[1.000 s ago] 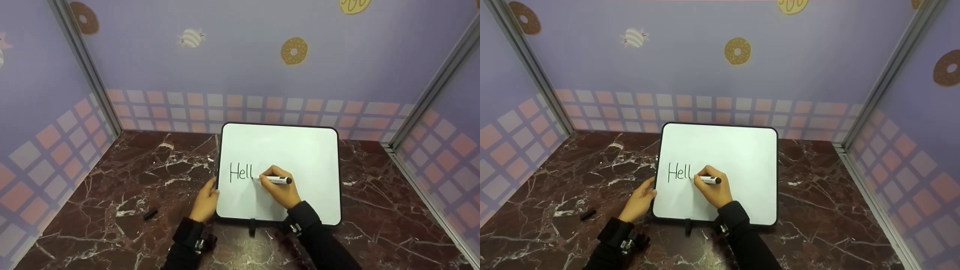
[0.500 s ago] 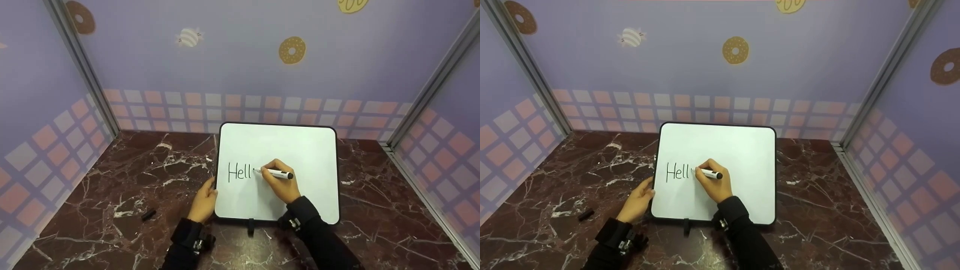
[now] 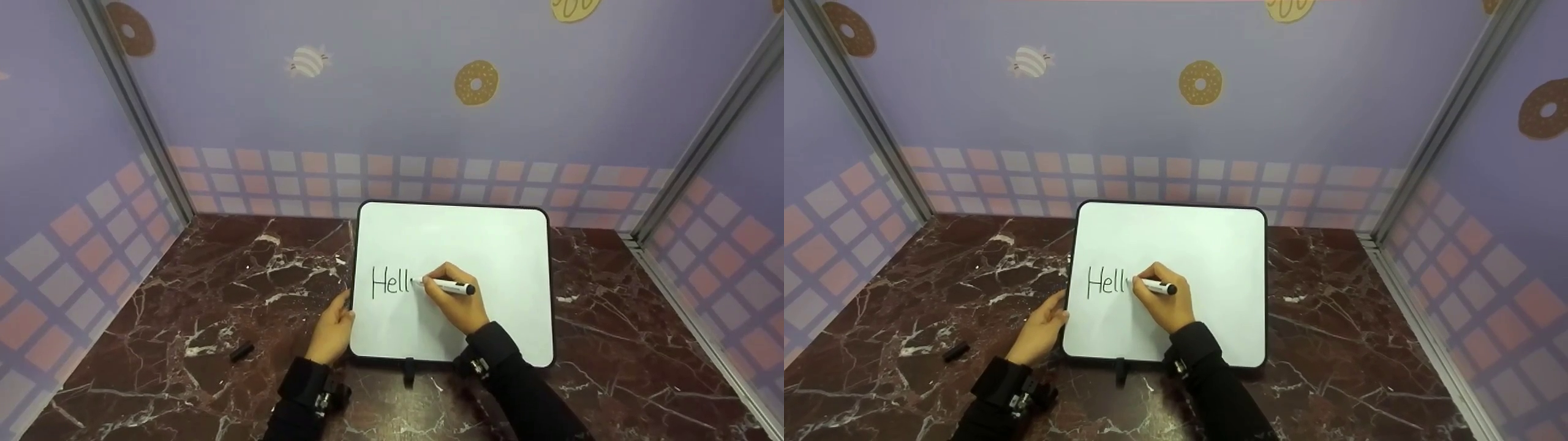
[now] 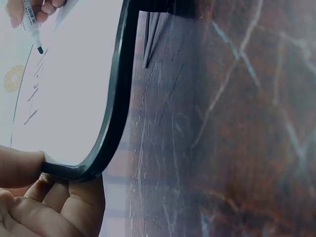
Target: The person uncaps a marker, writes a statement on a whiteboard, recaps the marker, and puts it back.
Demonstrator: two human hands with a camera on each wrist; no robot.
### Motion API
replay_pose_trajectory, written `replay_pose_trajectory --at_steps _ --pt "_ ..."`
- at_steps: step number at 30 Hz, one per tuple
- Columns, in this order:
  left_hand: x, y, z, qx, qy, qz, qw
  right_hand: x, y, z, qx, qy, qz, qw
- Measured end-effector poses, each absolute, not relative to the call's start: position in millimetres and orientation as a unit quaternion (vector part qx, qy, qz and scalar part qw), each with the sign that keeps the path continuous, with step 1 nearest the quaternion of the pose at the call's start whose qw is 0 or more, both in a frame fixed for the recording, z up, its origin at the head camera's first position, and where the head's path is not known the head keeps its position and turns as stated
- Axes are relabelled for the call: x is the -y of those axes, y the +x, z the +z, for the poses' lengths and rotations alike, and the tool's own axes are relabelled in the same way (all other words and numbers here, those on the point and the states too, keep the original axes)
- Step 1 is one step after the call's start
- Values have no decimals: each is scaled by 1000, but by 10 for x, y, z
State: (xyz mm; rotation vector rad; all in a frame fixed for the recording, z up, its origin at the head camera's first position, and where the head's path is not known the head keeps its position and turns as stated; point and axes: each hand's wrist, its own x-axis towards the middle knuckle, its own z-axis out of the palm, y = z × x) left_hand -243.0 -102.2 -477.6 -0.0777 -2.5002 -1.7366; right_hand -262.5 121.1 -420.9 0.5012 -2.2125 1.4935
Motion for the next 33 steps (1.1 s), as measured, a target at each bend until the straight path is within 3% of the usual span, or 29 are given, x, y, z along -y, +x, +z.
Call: replay_pose_trajectory --at_steps 14,33 --pt "1024 -2425 -4762 818 -14 -573 47 -1242 -2598 -4237 805 187 531 186" --pt "1025 -2429 -4767 828 -16 -558 44 -1271 -2577 -4242 796 144 553 198"
